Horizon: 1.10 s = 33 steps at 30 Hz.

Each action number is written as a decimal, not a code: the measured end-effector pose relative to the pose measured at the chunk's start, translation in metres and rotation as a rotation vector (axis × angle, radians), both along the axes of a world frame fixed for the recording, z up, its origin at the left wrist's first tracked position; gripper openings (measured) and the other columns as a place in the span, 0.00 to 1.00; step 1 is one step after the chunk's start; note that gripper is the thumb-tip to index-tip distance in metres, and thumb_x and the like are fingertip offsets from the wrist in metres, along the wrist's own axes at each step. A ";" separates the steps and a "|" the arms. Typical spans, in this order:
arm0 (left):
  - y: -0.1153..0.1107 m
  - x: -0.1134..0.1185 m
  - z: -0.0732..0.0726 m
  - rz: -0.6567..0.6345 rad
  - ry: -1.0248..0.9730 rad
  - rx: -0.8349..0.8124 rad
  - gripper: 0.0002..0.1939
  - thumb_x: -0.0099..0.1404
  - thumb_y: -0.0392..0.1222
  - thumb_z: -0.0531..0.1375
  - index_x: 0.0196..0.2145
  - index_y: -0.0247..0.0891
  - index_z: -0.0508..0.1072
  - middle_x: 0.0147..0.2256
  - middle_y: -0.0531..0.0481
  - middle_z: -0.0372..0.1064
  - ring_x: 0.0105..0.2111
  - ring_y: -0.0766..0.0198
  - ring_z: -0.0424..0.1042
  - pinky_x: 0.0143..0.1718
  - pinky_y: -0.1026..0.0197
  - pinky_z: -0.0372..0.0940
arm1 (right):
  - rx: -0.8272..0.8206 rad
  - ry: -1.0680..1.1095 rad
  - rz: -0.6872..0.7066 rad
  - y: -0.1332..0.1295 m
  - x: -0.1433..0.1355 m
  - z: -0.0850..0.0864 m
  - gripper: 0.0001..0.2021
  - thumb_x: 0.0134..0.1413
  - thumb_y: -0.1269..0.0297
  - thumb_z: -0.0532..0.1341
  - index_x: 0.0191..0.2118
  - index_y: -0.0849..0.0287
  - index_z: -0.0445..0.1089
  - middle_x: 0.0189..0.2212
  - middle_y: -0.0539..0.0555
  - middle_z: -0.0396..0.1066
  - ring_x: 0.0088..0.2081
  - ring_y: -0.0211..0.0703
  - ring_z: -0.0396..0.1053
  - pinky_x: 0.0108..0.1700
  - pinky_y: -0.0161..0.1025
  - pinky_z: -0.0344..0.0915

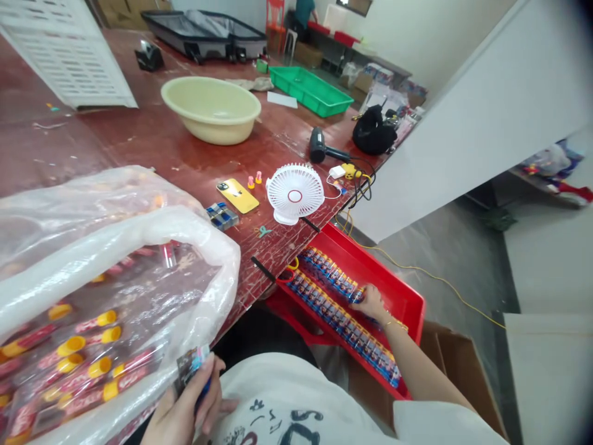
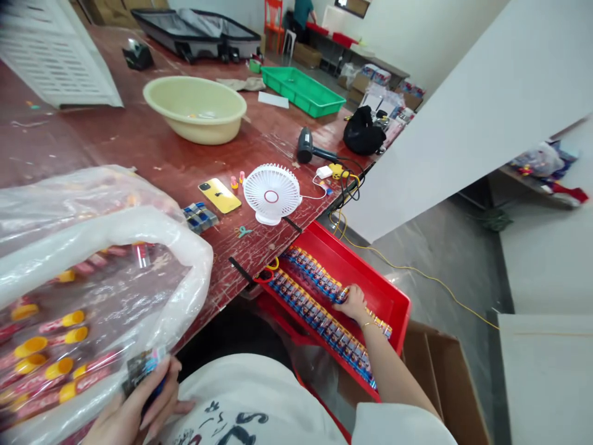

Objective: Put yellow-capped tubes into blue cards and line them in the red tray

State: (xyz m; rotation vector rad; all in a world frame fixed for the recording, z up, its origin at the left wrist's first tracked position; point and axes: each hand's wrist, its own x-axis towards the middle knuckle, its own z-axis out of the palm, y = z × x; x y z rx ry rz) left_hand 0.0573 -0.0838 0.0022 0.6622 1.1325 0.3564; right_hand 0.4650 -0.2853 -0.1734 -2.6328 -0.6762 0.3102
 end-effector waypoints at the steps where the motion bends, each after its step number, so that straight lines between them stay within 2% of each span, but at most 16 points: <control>1: 0.004 0.003 0.000 0.007 0.010 0.020 0.15 0.54 0.55 0.64 0.26 0.40 0.72 0.11 0.63 0.52 0.13 0.71 0.52 0.33 0.57 0.71 | 0.004 -0.014 0.009 0.000 0.000 -0.003 0.26 0.23 0.55 0.71 0.32 0.53 0.61 0.40 0.62 0.64 0.47 0.74 0.64 0.41 0.64 0.62; 4: 0.013 0.009 -0.002 0.055 0.020 0.035 0.15 0.53 0.53 0.66 0.31 0.38 0.74 0.17 0.57 0.66 0.20 0.65 0.67 0.29 0.60 0.70 | 0.025 -0.060 0.044 0.000 -0.001 0.004 0.32 0.25 0.49 0.71 0.41 0.53 0.63 0.48 0.66 0.62 0.53 0.76 0.59 0.45 0.66 0.61; 6: 0.018 0.009 -0.004 0.089 0.008 -0.009 0.15 0.52 0.51 0.67 0.31 0.37 0.75 0.24 0.51 0.74 0.29 0.59 0.74 0.32 0.60 0.71 | 0.052 -0.092 0.079 0.010 -0.010 0.024 0.39 0.28 0.45 0.69 0.50 0.56 0.60 0.55 0.69 0.57 0.58 0.78 0.53 0.49 0.69 0.56; 8: 0.022 0.010 -0.005 0.071 -0.046 -0.040 0.16 0.53 0.50 0.67 0.34 0.35 0.76 0.27 0.46 0.77 0.32 0.56 0.76 0.36 0.57 0.71 | 0.142 -0.137 0.187 0.037 -0.031 0.055 0.42 0.35 0.44 0.67 0.55 0.59 0.55 0.58 0.70 0.53 0.60 0.76 0.50 0.54 0.71 0.51; 10: 0.026 0.010 -0.005 0.020 -0.126 -0.002 0.16 0.57 0.49 0.65 0.38 0.34 0.76 0.29 0.44 0.78 0.33 0.54 0.76 0.39 0.54 0.71 | 0.334 -0.162 0.430 0.079 -0.068 0.094 0.37 0.42 0.49 0.66 0.56 0.60 0.56 0.56 0.67 0.58 0.57 0.66 0.57 0.57 0.64 0.53; 12: 0.030 0.010 -0.006 -0.020 -0.171 0.038 0.17 0.59 0.49 0.64 0.39 0.33 0.76 0.30 0.42 0.79 0.34 0.54 0.77 0.40 0.52 0.70 | 0.495 -0.053 0.786 0.125 -0.120 0.134 0.26 0.48 0.59 0.65 0.52 0.54 0.60 0.52 0.60 0.64 0.55 0.55 0.63 0.57 0.55 0.58; 13: 0.031 0.009 -0.006 -0.027 -0.180 0.045 0.17 0.59 0.49 0.64 0.40 0.33 0.76 0.30 0.42 0.79 0.34 0.54 0.77 0.40 0.52 0.70 | 0.558 -0.004 0.942 0.147 -0.149 0.151 0.24 0.49 0.61 0.66 0.52 0.52 0.60 0.52 0.59 0.64 0.55 0.53 0.62 0.57 0.53 0.59; 16: 0.033 0.003 -0.005 0.044 -0.188 0.067 0.14 0.54 0.47 0.68 0.35 0.34 0.77 0.28 0.45 0.78 0.30 0.56 0.76 0.36 0.55 0.70 | 0.539 0.117 1.342 0.198 -0.230 0.182 0.34 0.44 0.62 0.68 0.58 0.55 0.55 0.58 0.62 0.59 0.60 0.56 0.56 0.59 0.54 0.55; 18: 0.034 -0.005 -0.003 0.162 -0.194 0.142 0.12 0.50 0.44 0.70 0.30 0.35 0.77 0.27 0.48 0.78 0.29 0.60 0.75 0.35 0.60 0.69 | 0.493 0.180 1.492 0.218 -0.268 0.186 0.37 0.43 0.64 0.67 0.60 0.57 0.53 0.58 0.62 0.59 0.59 0.55 0.56 0.59 0.53 0.55; 20: 0.038 -0.018 0.000 0.272 -0.206 0.196 0.12 0.47 0.44 0.72 0.27 0.34 0.77 0.26 0.50 0.77 0.28 0.64 0.73 0.34 0.65 0.66 | 0.484 0.245 1.552 0.230 -0.289 0.184 0.35 0.46 0.70 0.64 0.60 0.56 0.51 0.55 0.60 0.62 0.57 0.51 0.59 0.58 0.50 0.57; 22: 0.042 -0.034 0.003 0.325 -0.215 0.159 0.13 0.48 0.45 0.72 0.27 0.34 0.77 0.25 0.50 0.77 0.27 0.66 0.72 0.32 0.67 0.66 | 0.509 0.325 1.591 0.242 -0.297 0.181 0.37 0.46 0.70 0.64 0.61 0.54 0.50 0.55 0.58 0.62 0.57 0.49 0.60 0.58 0.49 0.58; 25: 0.050 -0.057 0.006 0.335 -0.175 0.064 0.15 0.49 0.48 0.70 0.31 0.35 0.78 0.28 0.47 0.78 0.27 0.63 0.74 0.31 0.63 0.68 | 0.568 0.425 1.568 0.273 -0.294 0.173 0.41 0.45 0.61 0.68 0.62 0.55 0.47 0.59 0.59 0.57 0.59 0.50 0.58 0.59 0.48 0.60; 27: 0.055 -0.066 0.006 0.355 -0.119 0.069 0.17 0.49 0.48 0.71 0.33 0.34 0.78 0.31 0.44 0.79 0.30 0.58 0.76 0.32 0.60 0.69 | 0.559 0.304 1.489 0.306 -0.288 0.162 0.32 0.53 0.63 0.63 0.61 0.58 0.51 0.58 0.61 0.58 0.59 0.50 0.58 0.59 0.49 0.59; 29: 0.060 -0.070 0.005 0.389 -0.078 0.091 0.17 0.48 0.47 0.71 0.32 0.34 0.78 0.33 0.42 0.79 0.33 0.56 0.77 0.32 0.60 0.70 | 0.457 0.068 1.475 0.342 -0.283 0.147 0.19 0.58 0.73 0.55 0.56 0.61 0.59 0.55 0.63 0.63 0.58 0.52 0.59 0.60 0.53 0.56; 31: 0.065 -0.070 0.003 0.412 -0.070 0.101 0.17 0.47 0.46 0.72 0.32 0.33 0.78 0.33 0.42 0.79 0.33 0.57 0.77 0.31 0.61 0.69 | 0.339 -0.079 1.541 0.371 -0.280 0.133 0.16 0.56 0.79 0.51 0.49 0.63 0.66 0.52 0.65 0.66 0.56 0.56 0.60 0.58 0.58 0.55; 33: 0.068 -0.069 0.000 0.431 -0.095 0.123 0.16 0.47 0.45 0.72 0.32 0.33 0.78 0.31 0.43 0.78 0.31 0.59 0.76 0.29 0.63 0.68 | 0.299 -0.093 1.588 0.388 -0.281 0.126 0.16 0.56 0.80 0.51 0.47 0.63 0.69 0.50 0.66 0.68 0.55 0.59 0.62 0.56 0.60 0.57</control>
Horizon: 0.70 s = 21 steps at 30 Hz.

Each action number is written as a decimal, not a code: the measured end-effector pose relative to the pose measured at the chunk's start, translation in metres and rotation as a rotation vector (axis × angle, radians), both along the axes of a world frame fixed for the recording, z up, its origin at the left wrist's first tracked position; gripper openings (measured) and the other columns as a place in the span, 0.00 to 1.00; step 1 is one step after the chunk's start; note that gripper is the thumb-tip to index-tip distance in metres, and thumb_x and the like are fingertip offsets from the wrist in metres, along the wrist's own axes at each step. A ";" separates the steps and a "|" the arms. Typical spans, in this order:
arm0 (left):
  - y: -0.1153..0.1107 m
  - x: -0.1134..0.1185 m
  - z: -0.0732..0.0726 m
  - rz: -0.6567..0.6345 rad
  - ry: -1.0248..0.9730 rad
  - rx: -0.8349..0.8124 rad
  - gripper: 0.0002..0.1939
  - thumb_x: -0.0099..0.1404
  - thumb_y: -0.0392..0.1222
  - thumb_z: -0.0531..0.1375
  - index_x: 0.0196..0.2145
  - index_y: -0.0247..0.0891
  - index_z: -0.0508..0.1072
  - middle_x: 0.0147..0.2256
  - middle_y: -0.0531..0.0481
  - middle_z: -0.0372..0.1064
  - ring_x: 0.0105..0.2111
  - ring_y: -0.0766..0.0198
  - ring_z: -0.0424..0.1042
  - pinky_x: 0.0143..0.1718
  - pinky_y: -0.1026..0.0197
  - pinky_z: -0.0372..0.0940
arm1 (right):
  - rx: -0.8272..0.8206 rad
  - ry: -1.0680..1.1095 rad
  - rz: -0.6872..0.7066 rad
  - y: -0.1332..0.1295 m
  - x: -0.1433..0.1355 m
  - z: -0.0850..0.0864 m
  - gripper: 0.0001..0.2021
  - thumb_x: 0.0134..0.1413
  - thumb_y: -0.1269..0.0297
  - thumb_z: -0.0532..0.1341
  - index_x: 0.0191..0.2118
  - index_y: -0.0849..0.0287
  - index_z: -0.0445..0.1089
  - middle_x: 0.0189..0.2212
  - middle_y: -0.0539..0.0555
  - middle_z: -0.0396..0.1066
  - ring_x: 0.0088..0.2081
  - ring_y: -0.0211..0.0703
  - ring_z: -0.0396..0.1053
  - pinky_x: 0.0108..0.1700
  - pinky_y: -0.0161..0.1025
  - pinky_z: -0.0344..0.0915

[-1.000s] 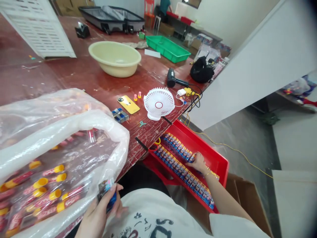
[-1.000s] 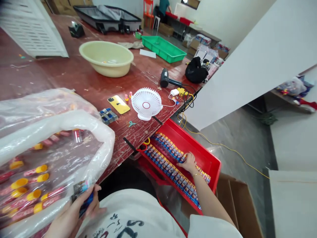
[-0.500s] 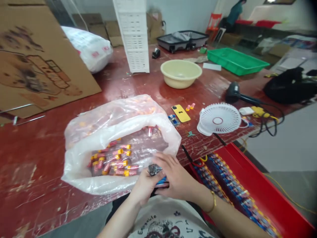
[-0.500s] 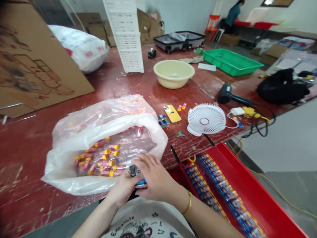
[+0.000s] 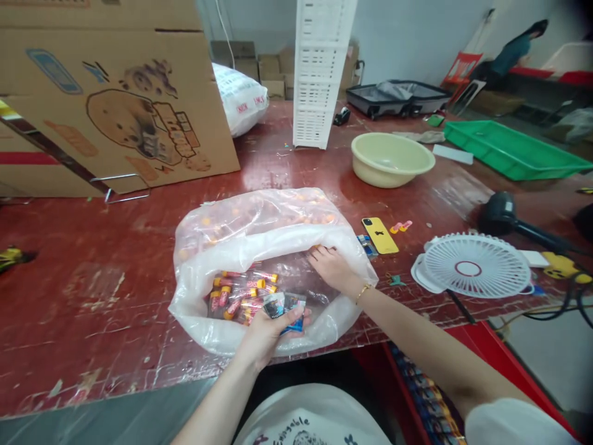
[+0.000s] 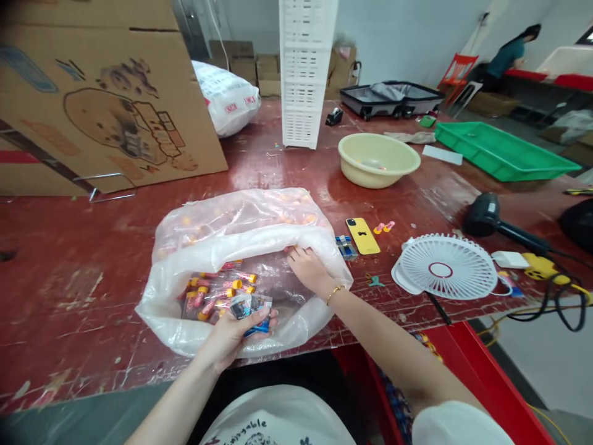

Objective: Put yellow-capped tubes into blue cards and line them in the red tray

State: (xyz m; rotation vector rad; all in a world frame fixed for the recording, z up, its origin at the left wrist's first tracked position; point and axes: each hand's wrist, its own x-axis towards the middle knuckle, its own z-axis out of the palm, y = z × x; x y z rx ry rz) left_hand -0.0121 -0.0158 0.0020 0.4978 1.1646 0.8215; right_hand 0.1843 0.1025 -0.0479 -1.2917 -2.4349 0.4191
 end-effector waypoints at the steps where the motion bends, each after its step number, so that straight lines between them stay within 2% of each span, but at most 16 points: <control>1: 0.001 0.000 -0.001 0.007 -0.015 0.022 0.16 0.47 0.45 0.72 0.31 0.33 0.78 0.29 0.44 0.77 0.30 0.60 0.75 0.28 0.64 0.67 | -0.005 0.005 0.009 0.003 -0.001 -0.001 0.15 0.56 0.79 0.52 0.46 0.63 0.69 0.50 0.66 0.68 0.54 0.59 0.62 0.55 0.60 0.57; 3: 0.003 0.000 -0.004 0.012 -0.033 0.063 0.16 0.48 0.47 0.71 0.30 0.33 0.77 0.27 0.46 0.76 0.27 0.62 0.73 0.27 0.64 0.66 | -0.002 0.002 0.032 0.000 -0.003 0.002 0.14 0.58 0.76 0.54 0.47 0.60 0.69 0.49 0.63 0.69 0.54 0.57 0.62 0.55 0.59 0.58; 5: 0.003 0.000 -0.005 0.006 -0.028 0.079 0.16 0.50 0.49 0.70 0.29 0.33 0.77 0.26 0.46 0.76 0.27 0.63 0.72 0.27 0.64 0.67 | -0.066 0.106 0.049 -0.012 -0.003 0.010 0.14 0.60 0.70 0.56 0.50 0.56 0.68 0.45 0.58 0.71 0.52 0.52 0.64 0.53 0.55 0.62; 8: 0.006 0.001 -0.004 0.024 -0.018 0.068 0.16 0.47 0.48 0.71 0.28 0.32 0.78 0.26 0.45 0.76 0.28 0.62 0.73 0.30 0.63 0.67 | -0.410 0.468 0.024 -0.034 0.000 0.021 0.16 0.64 0.60 0.51 0.55 0.53 0.64 0.33 0.51 0.72 0.34 0.40 0.70 0.39 0.43 0.70; 10: 0.008 0.003 -0.003 0.073 -0.007 0.074 0.16 0.44 0.46 0.73 0.27 0.33 0.78 0.25 0.47 0.76 0.27 0.63 0.72 0.30 0.63 0.66 | -0.614 0.653 -0.023 -0.047 0.004 0.028 0.18 0.65 0.57 0.50 0.56 0.53 0.64 0.26 0.48 0.68 0.24 0.35 0.66 0.28 0.36 0.68; 11: 0.010 0.004 -0.002 0.098 0.008 0.079 0.15 0.42 0.44 0.74 0.26 0.34 0.78 0.24 0.49 0.75 0.26 0.64 0.72 0.29 0.63 0.66 | -0.645 0.697 -0.045 -0.052 0.006 0.030 0.18 0.64 0.56 0.51 0.55 0.52 0.66 0.27 0.48 0.68 0.23 0.34 0.65 0.26 0.35 0.67; 12: 0.011 0.005 -0.002 0.113 0.024 0.088 0.15 0.41 0.42 0.74 0.25 0.34 0.77 0.24 0.51 0.75 0.24 0.65 0.71 0.29 0.64 0.65 | -0.625 0.724 -0.069 -0.056 0.008 0.032 0.17 0.62 0.56 0.54 0.53 0.52 0.67 0.30 0.49 0.69 0.26 0.34 0.66 0.28 0.35 0.68; 15: 0.014 0.009 0.000 0.091 0.027 0.108 0.13 0.44 0.41 0.73 0.27 0.34 0.77 0.23 0.54 0.73 0.24 0.67 0.69 0.29 0.65 0.65 | -0.478 0.835 -0.159 -0.065 0.010 0.037 0.14 0.56 0.57 0.62 0.47 0.52 0.70 0.41 0.52 0.71 0.38 0.39 0.70 0.40 0.40 0.70; 17: 0.014 0.012 0.001 0.066 -0.009 0.086 0.12 0.47 0.43 0.72 0.28 0.35 0.77 0.23 0.54 0.73 0.24 0.67 0.69 0.31 0.63 0.67 | -0.440 0.985 -0.218 -0.068 0.008 0.041 0.14 0.51 0.58 0.65 0.43 0.53 0.67 0.39 0.51 0.72 0.40 0.41 0.71 0.45 0.43 0.69; 19: 0.012 0.014 0.002 0.039 -0.031 0.039 0.13 0.49 0.46 0.71 0.28 0.35 0.77 0.23 0.53 0.73 0.25 0.64 0.71 0.32 0.59 0.70 | -0.431 1.117 -0.255 -0.070 0.006 0.046 0.16 0.48 0.60 0.68 0.40 0.53 0.63 0.35 0.50 0.73 0.38 0.41 0.72 0.44 0.44 0.70; 21: 0.010 0.016 0.002 -0.002 -0.040 0.008 0.14 0.49 0.47 0.71 0.29 0.34 0.77 0.27 0.49 0.75 0.27 0.61 0.73 0.32 0.58 0.70 | -0.408 1.163 -0.261 -0.072 0.004 0.052 0.17 0.46 0.60 0.69 0.38 0.53 0.61 0.35 0.50 0.73 0.38 0.41 0.72 0.44 0.44 0.70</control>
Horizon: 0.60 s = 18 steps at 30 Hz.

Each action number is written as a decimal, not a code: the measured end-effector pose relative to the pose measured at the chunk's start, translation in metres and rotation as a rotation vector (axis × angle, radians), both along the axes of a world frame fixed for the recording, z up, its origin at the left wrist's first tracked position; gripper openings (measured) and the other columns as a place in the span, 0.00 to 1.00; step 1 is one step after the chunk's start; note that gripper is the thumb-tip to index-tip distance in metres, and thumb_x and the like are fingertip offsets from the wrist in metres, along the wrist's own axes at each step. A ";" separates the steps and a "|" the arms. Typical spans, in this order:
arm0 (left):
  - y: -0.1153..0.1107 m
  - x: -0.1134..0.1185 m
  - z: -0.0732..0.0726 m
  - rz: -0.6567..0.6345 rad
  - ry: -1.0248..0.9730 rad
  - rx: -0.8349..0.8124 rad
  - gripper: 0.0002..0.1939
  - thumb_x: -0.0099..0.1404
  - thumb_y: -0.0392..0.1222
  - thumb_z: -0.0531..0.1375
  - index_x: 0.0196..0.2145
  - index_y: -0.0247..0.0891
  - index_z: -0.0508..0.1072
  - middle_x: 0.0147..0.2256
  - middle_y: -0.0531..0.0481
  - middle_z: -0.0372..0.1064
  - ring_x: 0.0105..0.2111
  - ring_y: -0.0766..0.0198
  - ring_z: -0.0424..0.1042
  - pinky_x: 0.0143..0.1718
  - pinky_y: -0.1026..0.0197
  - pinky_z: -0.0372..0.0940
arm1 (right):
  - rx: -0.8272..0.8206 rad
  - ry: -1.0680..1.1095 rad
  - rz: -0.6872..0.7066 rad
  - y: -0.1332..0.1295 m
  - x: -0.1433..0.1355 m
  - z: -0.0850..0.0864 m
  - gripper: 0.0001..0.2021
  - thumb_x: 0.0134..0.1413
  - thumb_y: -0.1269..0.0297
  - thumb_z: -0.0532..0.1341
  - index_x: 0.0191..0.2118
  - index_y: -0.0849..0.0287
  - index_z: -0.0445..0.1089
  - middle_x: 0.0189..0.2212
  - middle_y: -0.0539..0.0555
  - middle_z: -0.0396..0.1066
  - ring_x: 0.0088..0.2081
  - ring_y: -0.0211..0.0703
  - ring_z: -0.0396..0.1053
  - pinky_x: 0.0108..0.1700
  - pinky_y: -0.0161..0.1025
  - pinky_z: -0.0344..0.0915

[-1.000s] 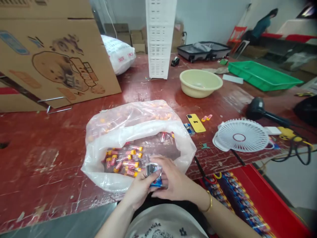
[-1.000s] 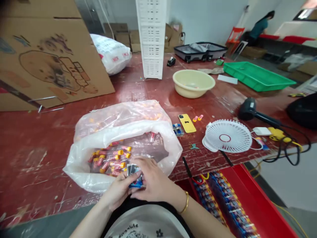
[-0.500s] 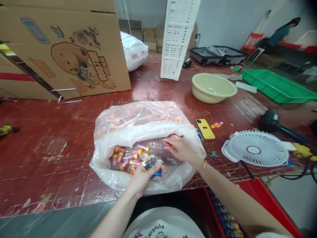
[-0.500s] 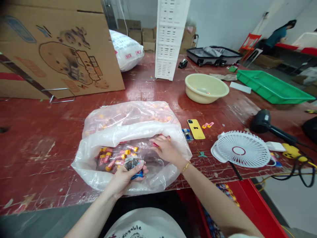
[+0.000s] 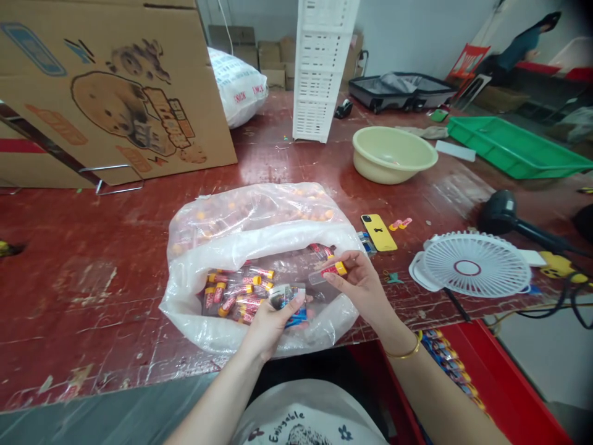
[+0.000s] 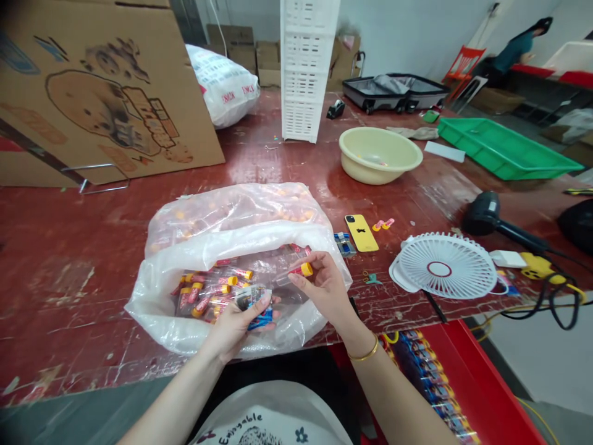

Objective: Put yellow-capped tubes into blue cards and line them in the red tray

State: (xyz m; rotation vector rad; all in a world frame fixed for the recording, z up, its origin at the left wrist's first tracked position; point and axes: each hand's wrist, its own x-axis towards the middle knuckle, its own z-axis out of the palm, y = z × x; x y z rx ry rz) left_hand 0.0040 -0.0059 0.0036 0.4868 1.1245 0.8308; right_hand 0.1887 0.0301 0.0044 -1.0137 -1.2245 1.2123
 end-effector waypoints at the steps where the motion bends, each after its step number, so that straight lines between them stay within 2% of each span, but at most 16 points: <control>1: -0.001 0.001 0.000 -0.018 -0.001 -0.006 0.15 0.49 0.47 0.71 0.30 0.34 0.78 0.28 0.47 0.77 0.28 0.60 0.74 0.31 0.58 0.70 | 0.014 -0.005 -0.003 -0.001 -0.001 0.004 0.16 0.47 0.60 0.69 0.38 0.53 0.61 0.36 0.51 0.73 0.38 0.41 0.72 0.45 0.44 0.70; 6: -0.003 0.006 -0.002 -0.003 0.013 0.030 0.15 0.44 0.46 0.73 0.26 0.34 0.77 0.24 0.47 0.76 0.24 0.61 0.73 0.27 0.61 0.67 | 0.112 -0.109 -0.020 -0.007 -0.002 0.018 0.15 0.53 0.60 0.65 0.43 0.52 0.61 0.36 0.52 0.71 0.39 0.42 0.71 0.43 0.43 0.69; 10: -0.002 0.007 -0.004 -0.028 0.050 0.148 0.14 0.41 0.44 0.74 0.20 0.35 0.74 0.19 0.52 0.71 0.20 0.64 0.68 0.25 0.62 0.64 | 0.289 -0.366 -0.031 -0.007 -0.003 0.025 0.09 0.54 0.63 0.64 0.38 0.53 0.62 0.34 0.51 0.71 0.32 0.39 0.68 0.34 0.39 0.66; 13: -0.001 0.006 -0.005 -0.061 0.097 0.233 0.15 0.42 0.44 0.73 0.17 0.36 0.72 0.17 0.54 0.68 0.19 0.66 0.64 0.24 0.63 0.60 | 0.391 -0.464 0.014 -0.004 -0.004 0.029 0.06 0.55 0.66 0.63 0.37 0.54 0.64 0.33 0.50 0.71 0.31 0.38 0.66 0.33 0.38 0.64; 18: -0.001 0.005 -0.009 -0.084 0.131 0.312 0.15 0.45 0.45 0.72 0.16 0.37 0.71 0.16 0.55 0.66 0.19 0.68 0.60 0.22 0.65 0.56 | 0.397 -0.500 0.063 0.002 -0.009 0.035 0.06 0.54 0.66 0.63 0.37 0.53 0.64 0.33 0.49 0.71 0.32 0.37 0.66 0.33 0.37 0.64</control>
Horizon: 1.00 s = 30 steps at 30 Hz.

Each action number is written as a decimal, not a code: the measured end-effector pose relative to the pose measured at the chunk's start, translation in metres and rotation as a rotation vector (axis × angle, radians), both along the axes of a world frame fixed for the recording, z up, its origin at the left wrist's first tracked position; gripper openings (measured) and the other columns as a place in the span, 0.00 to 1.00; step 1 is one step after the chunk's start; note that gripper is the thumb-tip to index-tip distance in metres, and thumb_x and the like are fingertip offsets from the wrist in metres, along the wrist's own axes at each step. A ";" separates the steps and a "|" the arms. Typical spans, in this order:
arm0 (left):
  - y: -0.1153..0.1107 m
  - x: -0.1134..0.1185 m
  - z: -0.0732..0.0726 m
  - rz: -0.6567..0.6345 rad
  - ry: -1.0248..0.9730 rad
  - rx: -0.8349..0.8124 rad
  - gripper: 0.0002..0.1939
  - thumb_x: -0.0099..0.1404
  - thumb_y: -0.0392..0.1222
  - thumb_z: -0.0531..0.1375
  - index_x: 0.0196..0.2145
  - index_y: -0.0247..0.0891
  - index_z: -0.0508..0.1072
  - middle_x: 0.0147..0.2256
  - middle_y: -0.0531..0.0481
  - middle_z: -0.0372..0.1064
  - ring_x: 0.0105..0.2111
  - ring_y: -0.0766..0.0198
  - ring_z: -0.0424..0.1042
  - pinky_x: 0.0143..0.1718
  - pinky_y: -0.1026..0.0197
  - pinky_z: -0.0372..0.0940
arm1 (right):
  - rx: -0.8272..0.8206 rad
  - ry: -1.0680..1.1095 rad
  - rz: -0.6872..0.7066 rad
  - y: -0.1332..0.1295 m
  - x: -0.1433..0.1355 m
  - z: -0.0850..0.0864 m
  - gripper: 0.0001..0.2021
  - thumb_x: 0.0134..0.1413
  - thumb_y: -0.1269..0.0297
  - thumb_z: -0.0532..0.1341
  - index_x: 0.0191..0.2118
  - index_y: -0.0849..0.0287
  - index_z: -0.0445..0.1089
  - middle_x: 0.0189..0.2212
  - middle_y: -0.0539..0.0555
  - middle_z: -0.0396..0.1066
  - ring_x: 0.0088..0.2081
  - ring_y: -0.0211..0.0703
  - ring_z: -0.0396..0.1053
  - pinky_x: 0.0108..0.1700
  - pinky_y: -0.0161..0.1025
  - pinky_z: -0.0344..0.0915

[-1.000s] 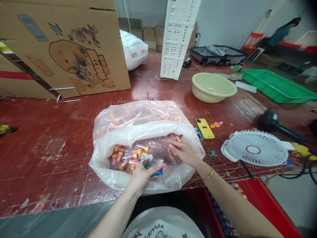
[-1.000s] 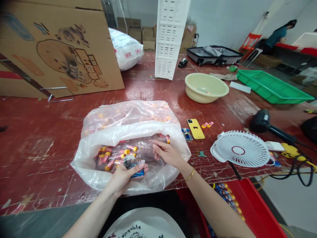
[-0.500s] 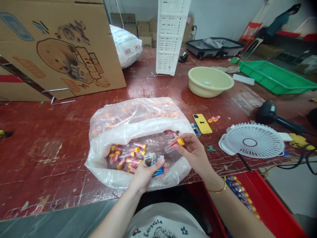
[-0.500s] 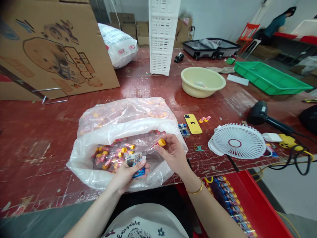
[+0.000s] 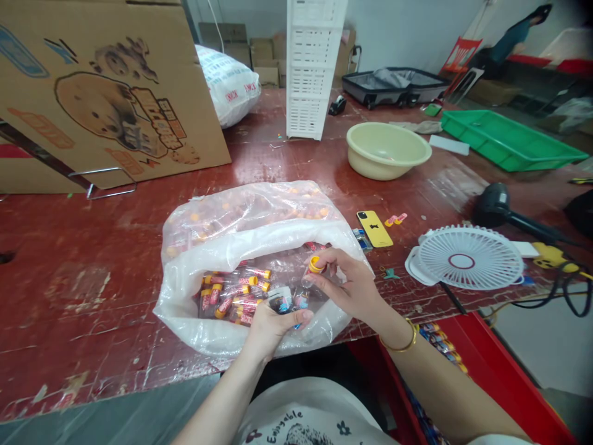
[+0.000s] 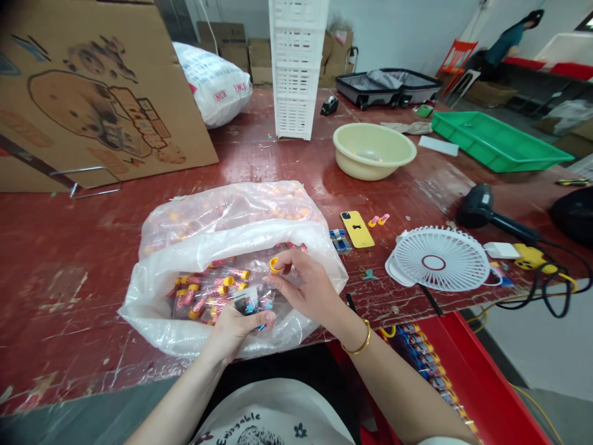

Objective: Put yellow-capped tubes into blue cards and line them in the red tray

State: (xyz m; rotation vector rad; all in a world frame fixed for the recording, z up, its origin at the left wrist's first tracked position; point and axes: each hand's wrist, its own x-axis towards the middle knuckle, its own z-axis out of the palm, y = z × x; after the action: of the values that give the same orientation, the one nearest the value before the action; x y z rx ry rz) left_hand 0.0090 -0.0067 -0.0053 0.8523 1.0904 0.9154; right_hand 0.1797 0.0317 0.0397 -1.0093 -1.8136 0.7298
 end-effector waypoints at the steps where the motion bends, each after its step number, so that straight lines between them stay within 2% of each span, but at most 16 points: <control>1: 0.000 0.000 0.000 -0.004 0.005 0.004 0.15 0.45 0.46 0.72 0.15 0.37 0.70 0.16 0.55 0.66 0.18 0.68 0.60 0.21 0.65 0.55 | -0.038 -0.001 0.007 0.002 -0.001 0.000 0.06 0.54 0.65 0.64 0.36 0.54 0.65 0.32 0.49 0.71 0.31 0.37 0.66 0.32 0.36 0.64; 4: -0.003 0.002 0.005 -0.003 -0.004 -0.028 0.15 0.45 0.47 0.72 0.16 0.36 0.72 0.16 0.53 0.68 0.18 0.67 0.62 0.22 0.64 0.58 | -0.249 0.089 0.032 0.008 -0.005 -0.008 0.09 0.51 0.59 0.66 0.32 0.55 0.65 0.29 0.49 0.69 0.29 0.37 0.65 0.32 0.36 0.64; 7: -0.008 0.005 0.014 0.080 -0.092 -0.141 0.14 0.46 0.48 0.72 0.25 0.34 0.78 0.21 0.49 0.74 0.23 0.62 0.70 0.28 0.61 0.66 | -0.504 0.289 0.083 0.007 -0.008 -0.021 0.14 0.50 0.53 0.65 0.31 0.55 0.63 0.27 0.48 0.68 0.30 0.38 0.67 0.34 0.38 0.67; 9: -0.009 0.007 0.019 0.130 -0.177 -0.240 0.17 0.47 0.49 0.71 0.31 0.34 0.79 0.25 0.47 0.76 0.26 0.59 0.74 0.30 0.59 0.68 | -0.573 0.374 0.151 -0.001 -0.009 -0.028 0.15 0.51 0.51 0.65 0.35 0.55 0.62 0.30 0.49 0.69 0.34 0.40 0.69 0.38 0.40 0.69; 11: -0.009 0.010 0.023 0.139 -0.252 -0.318 0.18 0.48 0.49 0.71 0.33 0.33 0.79 0.26 0.46 0.77 0.26 0.59 0.74 0.29 0.59 0.69 | -0.563 0.364 0.247 -0.015 -0.011 -0.033 0.21 0.44 0.53 0.69 0.41 0.54 0.62 0.38 0.52 0.68 0.40 0.42 0.69 0.41 0.42 0.70; 13: -0.007 0.014 0.025 0.143 -0.304 -0.354 0.18 0.49 0.48 0.70 0.35 0.33 0.79 0.27 0.46 0.78 0.27 0.59 0.75 0.29 0.61 0.69 | -0.551 0.306 0.298 -0.030 -0.015 -0.036 0.34 0.34 0.59 0.74 0.48 0.52 0.58 0.46 0.54 0.64 0.44 0.44 0.68 0.43 0.42 0.71; 15: -0.005 0.017 0.025 0.138 -0.325 -0.347 0.18 0.50 0.48 0.70 0.34 0.31 0.79 0.27 0.45 0.78 0.27 0.60 0.75 0.28 0.63 0.69 | -0.544 0.245 0.228 -0.040 -0.019 -0.039 0.40 0.31 0.66 0.74 0.52 0.50 0.53 0.48 0.55 0.61 0.43 0.44 0.69 0.42 0.43 0.72; 19: -0.006 0.016 0.023 0.083 -0.303 -0.331 0.16 0.52 0.48 0.69 0.33 0.32 0.79 0.26 0.46 0.78 0.29 0.60 0.76 0.25 0.67 0.66 | -0.377 0.158 0.022 -0.044 -0.021 -0.042 0.33 0.37 0.72 0.68 0.50 0.52 0.53 0.45 0.54 0.60 0.44 0.45 0.66 0.46 0.46 0.69; 22: -0.011 0.013 0.019 0.071 -0.290 -0.299 0.14 0.53 0.44 0.69 0.37 0.34 0.79 0.28 0.48 0.78 0.31 0.61 0.76 0.31 0.65 0.67 | -0.294 0.155 0.024 -0.041 -0.018 -0.041 0.32 0.37 0.74 0.66 0.49 0.53 0.52 0.45 0.55 0.60 0.46 0.46 0.65 0.50 0.45 0.66; 30: -0.015 0.014 0.014 0.083 -0.247 -0.232 0.15 0.53 0.42 0.69 0.38 0.35 0.78 0.36 0.47 0.78 0.39 0.59 0.75 0.44 0.61 0.65 | -0.279 0.172 0.052 -0.046 -0.016 -0.043 0.33 0.37 0.78 0.63 0.50 0.53 0.51 0.45 0.54 0.58 0.45 0.44 0.64 0.47 0.42 0.65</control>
State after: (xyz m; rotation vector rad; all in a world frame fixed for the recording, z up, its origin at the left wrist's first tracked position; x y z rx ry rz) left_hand 0.0229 -0.0217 0.0085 0.4925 0.9983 0.9158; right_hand 0.1635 -0.0148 -0.0032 -1.0451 -1.6233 1.0912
